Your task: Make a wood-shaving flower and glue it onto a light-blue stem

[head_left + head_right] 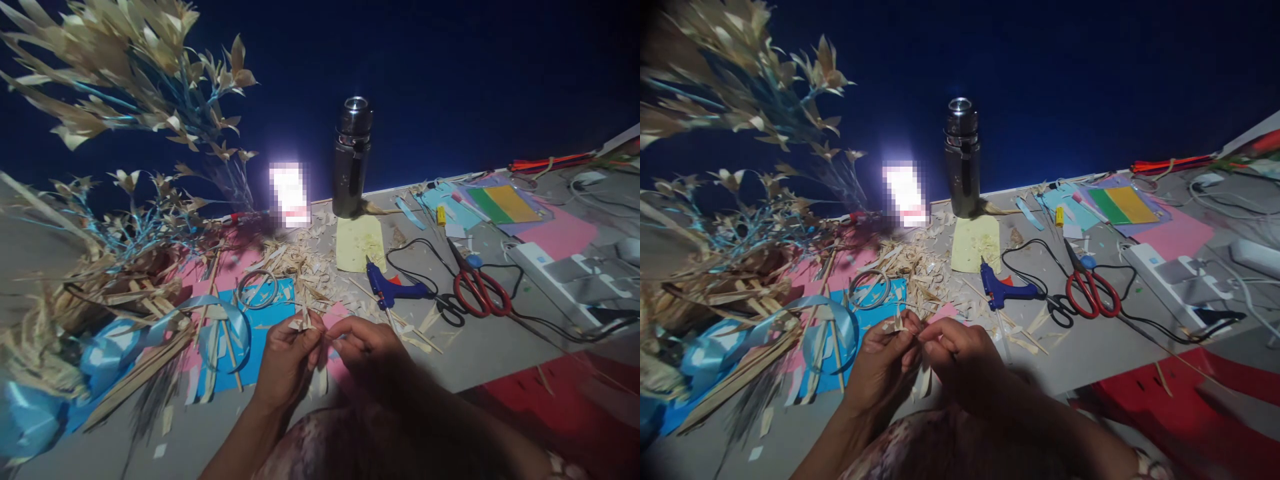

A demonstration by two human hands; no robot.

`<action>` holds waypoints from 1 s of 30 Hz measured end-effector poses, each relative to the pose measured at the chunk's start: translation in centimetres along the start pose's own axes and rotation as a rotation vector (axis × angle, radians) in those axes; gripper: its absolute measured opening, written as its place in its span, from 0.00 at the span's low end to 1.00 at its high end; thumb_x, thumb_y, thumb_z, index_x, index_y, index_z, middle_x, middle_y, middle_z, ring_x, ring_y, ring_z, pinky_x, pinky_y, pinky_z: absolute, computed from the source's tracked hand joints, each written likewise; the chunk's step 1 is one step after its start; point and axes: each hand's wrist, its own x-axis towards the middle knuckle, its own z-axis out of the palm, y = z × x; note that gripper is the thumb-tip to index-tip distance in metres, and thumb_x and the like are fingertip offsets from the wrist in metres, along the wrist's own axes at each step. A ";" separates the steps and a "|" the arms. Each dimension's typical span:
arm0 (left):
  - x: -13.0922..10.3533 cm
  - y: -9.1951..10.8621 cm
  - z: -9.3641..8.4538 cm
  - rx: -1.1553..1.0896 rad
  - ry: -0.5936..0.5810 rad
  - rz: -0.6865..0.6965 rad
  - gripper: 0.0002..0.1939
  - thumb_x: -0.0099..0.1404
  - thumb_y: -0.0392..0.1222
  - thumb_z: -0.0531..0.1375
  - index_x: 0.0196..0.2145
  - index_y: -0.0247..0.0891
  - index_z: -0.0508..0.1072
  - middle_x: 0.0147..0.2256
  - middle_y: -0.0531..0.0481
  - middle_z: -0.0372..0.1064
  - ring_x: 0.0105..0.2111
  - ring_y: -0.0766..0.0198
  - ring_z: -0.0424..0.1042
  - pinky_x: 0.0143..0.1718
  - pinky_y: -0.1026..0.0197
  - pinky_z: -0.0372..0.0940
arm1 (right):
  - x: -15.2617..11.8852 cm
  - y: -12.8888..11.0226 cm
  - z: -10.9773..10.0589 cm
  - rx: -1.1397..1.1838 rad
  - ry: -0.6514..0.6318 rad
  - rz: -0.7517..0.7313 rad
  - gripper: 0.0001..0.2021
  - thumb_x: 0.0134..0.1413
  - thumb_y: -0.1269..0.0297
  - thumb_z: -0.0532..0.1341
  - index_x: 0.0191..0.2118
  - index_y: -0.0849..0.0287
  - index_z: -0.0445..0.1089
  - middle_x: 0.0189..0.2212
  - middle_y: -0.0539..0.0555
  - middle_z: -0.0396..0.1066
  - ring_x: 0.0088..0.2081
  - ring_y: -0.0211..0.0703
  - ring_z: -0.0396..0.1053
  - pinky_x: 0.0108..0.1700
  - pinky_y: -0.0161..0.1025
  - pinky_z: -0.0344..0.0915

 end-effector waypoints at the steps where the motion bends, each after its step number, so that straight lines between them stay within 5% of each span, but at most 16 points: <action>1: 0.0 0.0 0.0 -0.008 0.003 0.000 0.09 0.56 0.42 0.73 0.25 0.35 0.79 0.18 0.56 0.64 0.15 0.75 0.58 0.19 0.69 0.57 | 0.0 0.0 0.0 0.004 -0.005 0.000 0.08 0.55 0.71 0.57 0.32 0.57 0.74 0.19 0.44 0.63 0.22 0.34 0.58 0.26 0.32 0.52; 7: 0.0 0.0 0.1 -0.023 0.046 0.005 0.09 0.52 0.41 0.75 0.25 0.35 0.80 0.23 0.54 0.69 0.15 0.76 0.60 0.18 0.69 0.57 | -0.3 0.7 0.7 0.086 -0.009 0.112 0.06 0.56 0.68 0.58 0.35 0.57 0.72 0.14 0.40 0.57 0.17 0.33 0.52 0.24 0.31 0.51; 18: -0.1 0.1 0.5 0.000 0.114 -0.023 0.12 0.48 0.43 0.76 0.24 0.33 0.79 0.15 0.55 0.66 0.14 0.75 0.59 0.16 0.70 0.55 | 0.3 0.2 1.6 0.302 -0.029 0.288 0.03 0.54 0.66 0.58 0.31 0.57 0.67 0.12 0.39 0.55 0.15 0.31 0.50 0.18 0.29 0.48; 24: -0.1 0.0 0.6 -0.044 0.081 -0.045 0.15 0.47 0.45 0.76 0.24 0.35 0.76 0.13 0.57 0.63 0.12 0.74 0.57 0.16 0.69 0.55 | 0.4 0.7 1.3 0.180 0.013 0.177 0.03 0.55 0.66 0.58 0.31 0.56 0.66 0.13 0.41 0.60 0.15 0.33 0.57 0.20 0.29 0.52; 30: 0.1 -0.1 0.7 -0.047 0.173 -0.018 0.16 0.45 0.43 0.76 0.22 0.35 0.73 0.18 0.55 0.68 0.14 0.75 0.57 0.17 0.68 0.55 | 0.7 1.5 1.5 0.008 0.039 0.048 0.05 0.56 0.65 0.59 0.30 0.57 0.67 0.15 0.42 0.63 0.17 0.33 0.58 0.22 0.31 0.52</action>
